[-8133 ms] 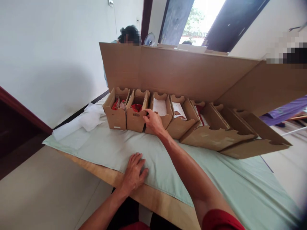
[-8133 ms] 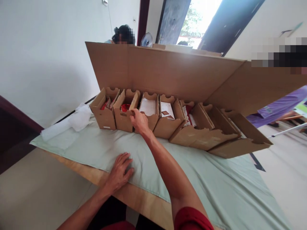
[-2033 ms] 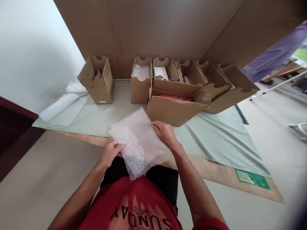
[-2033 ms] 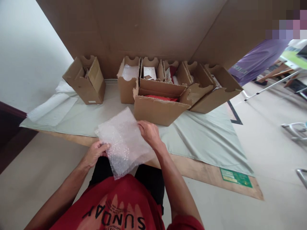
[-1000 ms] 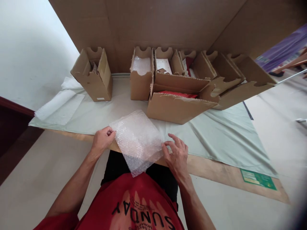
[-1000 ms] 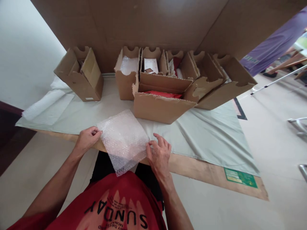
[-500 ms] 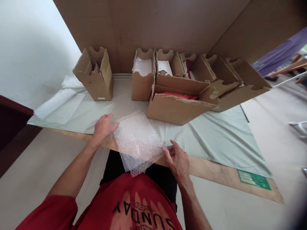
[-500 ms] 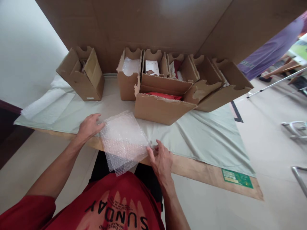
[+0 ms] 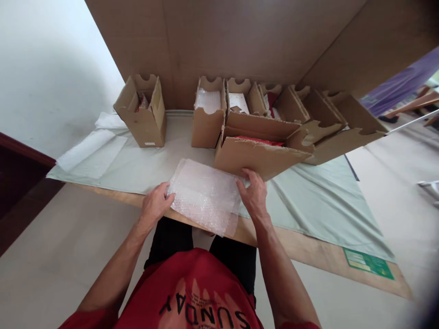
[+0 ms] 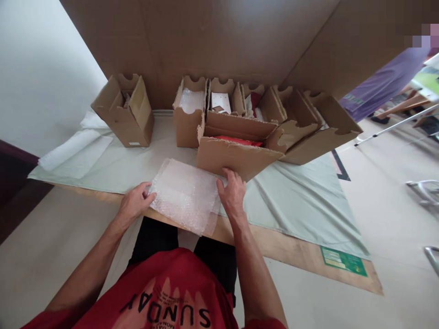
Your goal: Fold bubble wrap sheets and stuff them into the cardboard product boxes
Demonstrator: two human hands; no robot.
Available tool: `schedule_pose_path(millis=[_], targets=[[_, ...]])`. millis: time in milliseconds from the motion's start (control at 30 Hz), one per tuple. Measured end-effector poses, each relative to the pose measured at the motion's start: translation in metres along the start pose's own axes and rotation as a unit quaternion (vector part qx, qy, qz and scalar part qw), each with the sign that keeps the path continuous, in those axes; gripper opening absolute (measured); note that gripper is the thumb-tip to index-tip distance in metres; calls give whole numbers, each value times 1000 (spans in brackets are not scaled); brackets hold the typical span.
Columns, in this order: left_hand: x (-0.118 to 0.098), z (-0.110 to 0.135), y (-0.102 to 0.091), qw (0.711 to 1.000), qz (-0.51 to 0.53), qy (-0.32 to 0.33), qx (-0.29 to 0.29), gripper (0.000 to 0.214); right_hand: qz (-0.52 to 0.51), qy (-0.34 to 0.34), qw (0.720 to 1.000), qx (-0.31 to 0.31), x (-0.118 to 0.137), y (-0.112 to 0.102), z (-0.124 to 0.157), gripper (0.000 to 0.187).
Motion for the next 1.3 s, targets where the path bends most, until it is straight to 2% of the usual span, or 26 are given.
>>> schedule_pose_path(millis=[67,200,333,467,533,667,800,933,1033,1300], targets=[[-1,2,-4,1000,0,6,-29,38,-6,7,1000,-7,-6,-4,11,36],[-1,2,-10,998,0,15,-63,36,-9,32,999,9,-13,-10,51,34],[-13,-1,-4,996,-19,60,-65,35,17,-11,1000,6,9,-7,74,31],[-14,-3,5,995,-72,65,-37,32,46,-90,993,69,29,14,79,27],[-12,-3,5,994,-82,68,-33,32,44,-80,994,65,22,12,79,26],[-10,-3,3,993,-81,76,-34,33,14,-15,999,36,-2,-12,88,29],[-12,-3,4,992,-85,88,-40,34,-27,0,997,69,3,-24,103,28],[-14,-1,4,991,-88,90,-38,35,53,-35,995,72,22,-18,107,29],[-13,1,3,992,-86,86,-35,33,108,-39,992,59,27,-12,105,31],[-9,2,3,993,-70,82,-43,29,96,-44,994,38,30,-4,105,21]])
Point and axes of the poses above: each hand's wrist, its own z-axis away from the middle knuckle, its own y-axis out of the palm, x = y × z, the point moved 9 cm from there along -z, towards the middle knuckle, and after that the axes turned 5 degrees about z, right-handed, at the moved point
